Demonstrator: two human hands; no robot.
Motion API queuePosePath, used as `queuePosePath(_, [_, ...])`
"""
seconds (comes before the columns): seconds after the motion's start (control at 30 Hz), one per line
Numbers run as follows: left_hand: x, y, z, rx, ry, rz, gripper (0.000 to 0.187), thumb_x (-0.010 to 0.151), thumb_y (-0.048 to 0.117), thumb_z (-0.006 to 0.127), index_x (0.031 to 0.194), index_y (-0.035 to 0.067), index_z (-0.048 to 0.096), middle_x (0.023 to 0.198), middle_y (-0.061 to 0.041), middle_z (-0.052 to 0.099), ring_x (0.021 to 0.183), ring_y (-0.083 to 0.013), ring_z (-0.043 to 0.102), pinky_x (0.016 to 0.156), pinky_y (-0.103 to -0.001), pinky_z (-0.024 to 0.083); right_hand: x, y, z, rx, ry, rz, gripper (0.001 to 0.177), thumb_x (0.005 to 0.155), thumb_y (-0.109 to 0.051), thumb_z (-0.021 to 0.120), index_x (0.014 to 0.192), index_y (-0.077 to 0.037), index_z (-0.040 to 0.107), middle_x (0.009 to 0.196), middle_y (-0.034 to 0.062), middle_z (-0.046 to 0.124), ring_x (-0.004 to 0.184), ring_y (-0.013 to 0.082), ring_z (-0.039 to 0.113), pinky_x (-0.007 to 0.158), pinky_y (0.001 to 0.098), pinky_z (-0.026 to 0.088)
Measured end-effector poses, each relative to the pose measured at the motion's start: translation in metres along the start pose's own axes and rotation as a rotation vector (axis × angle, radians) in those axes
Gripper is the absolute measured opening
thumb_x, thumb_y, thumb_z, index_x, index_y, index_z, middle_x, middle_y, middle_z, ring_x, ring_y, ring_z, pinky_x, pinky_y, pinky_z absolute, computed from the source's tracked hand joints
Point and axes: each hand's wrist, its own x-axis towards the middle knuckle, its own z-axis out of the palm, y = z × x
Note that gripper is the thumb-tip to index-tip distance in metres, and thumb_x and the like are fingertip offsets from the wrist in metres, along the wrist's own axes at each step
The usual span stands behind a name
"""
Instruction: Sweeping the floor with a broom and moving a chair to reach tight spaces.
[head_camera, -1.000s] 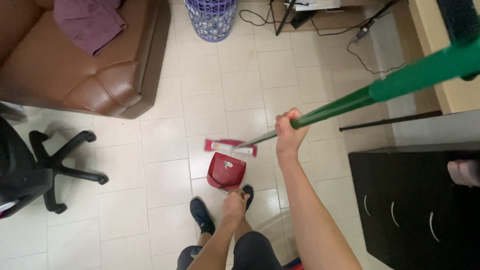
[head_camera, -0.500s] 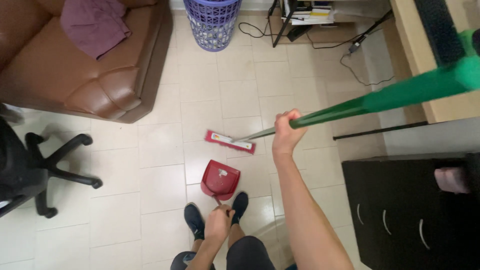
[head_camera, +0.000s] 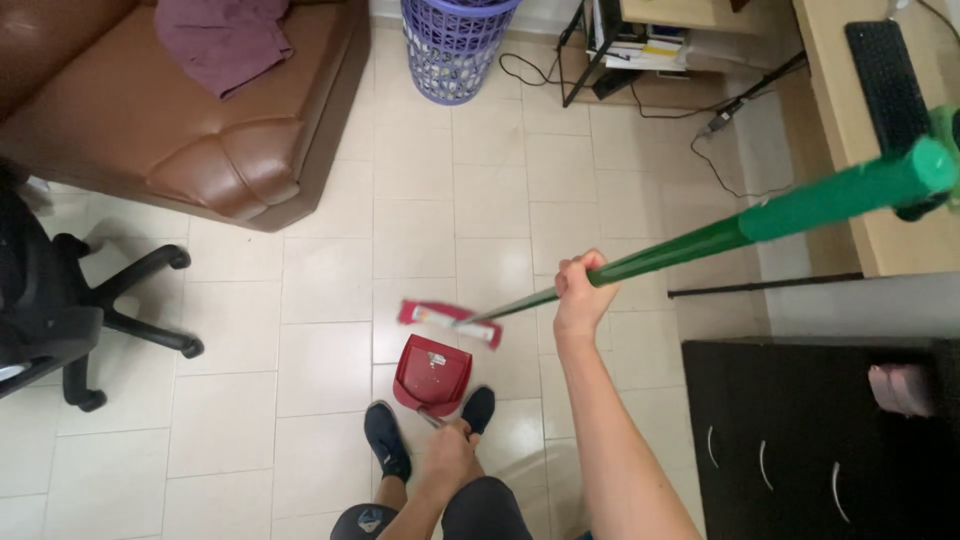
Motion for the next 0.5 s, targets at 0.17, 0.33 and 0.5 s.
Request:
queuePosePath(0.17, [-0.006, 0.019, -0.026, -0.007, -0.115, -0.086, 0.025, 0.086, 0.025, 0.076, 0.104, 0.008, 0.073, 0.105, -0.021, 0.072, 0.105, -0.0386, 0.068, 0.090, -0.049, 0.053, -0.021, -0.034, 0.011, 0.021, 0.165, -0.008, 0.025, 0.081, 0.006, 0.054, 0.070, -0.011, 0.040, 0.065, 0.0015, 0.047, 0.051, 0.0072, 0.035, 0.045, 0.0247, 0.027])
queuePosePath(0.33, [-0.002, -0.009, -0.016, 0.051, -0.122, -0.026, 0.026, 0.089, 0.028, 0.074, 0.107, 0.009, 0.074, 0.107, -0.021, 0.072, 0.105, -0.0387, 0.068, 0.093, -0.047, 0.053, -0.029, -0.078, 0.042, 0.030, 0.120, -0.130, 0.024, 0.083, 0.006, 0.054, 0.069, -0.009, 0.042, 0.067, 0.0026, 0.048, 0.053, 0.0078, 0.035, 0.047, 0.0254, 0.028])
queuePosePath(0.5, [-0.031, 0.016, -0.057, 0.055, -0.150, -0.058, 0.027, 0.090, 0.029, 0.071, 0.110, 0.010, 0.072, 0.109, -0.021, 0.071, 0.108, -0.0397, 0.066, 0.093, -0.049, 0.052, -0.024, -0.057, 0.053, 0.023, 0.034, -0.182, 0.029, 0.086, 0.007, 0.055, 0.070, -0.010, 0.038, 0.067, 0.0009, 0.045, 0.055, 0.0082, 0.036, 0.048, 0.0254, 0.028])
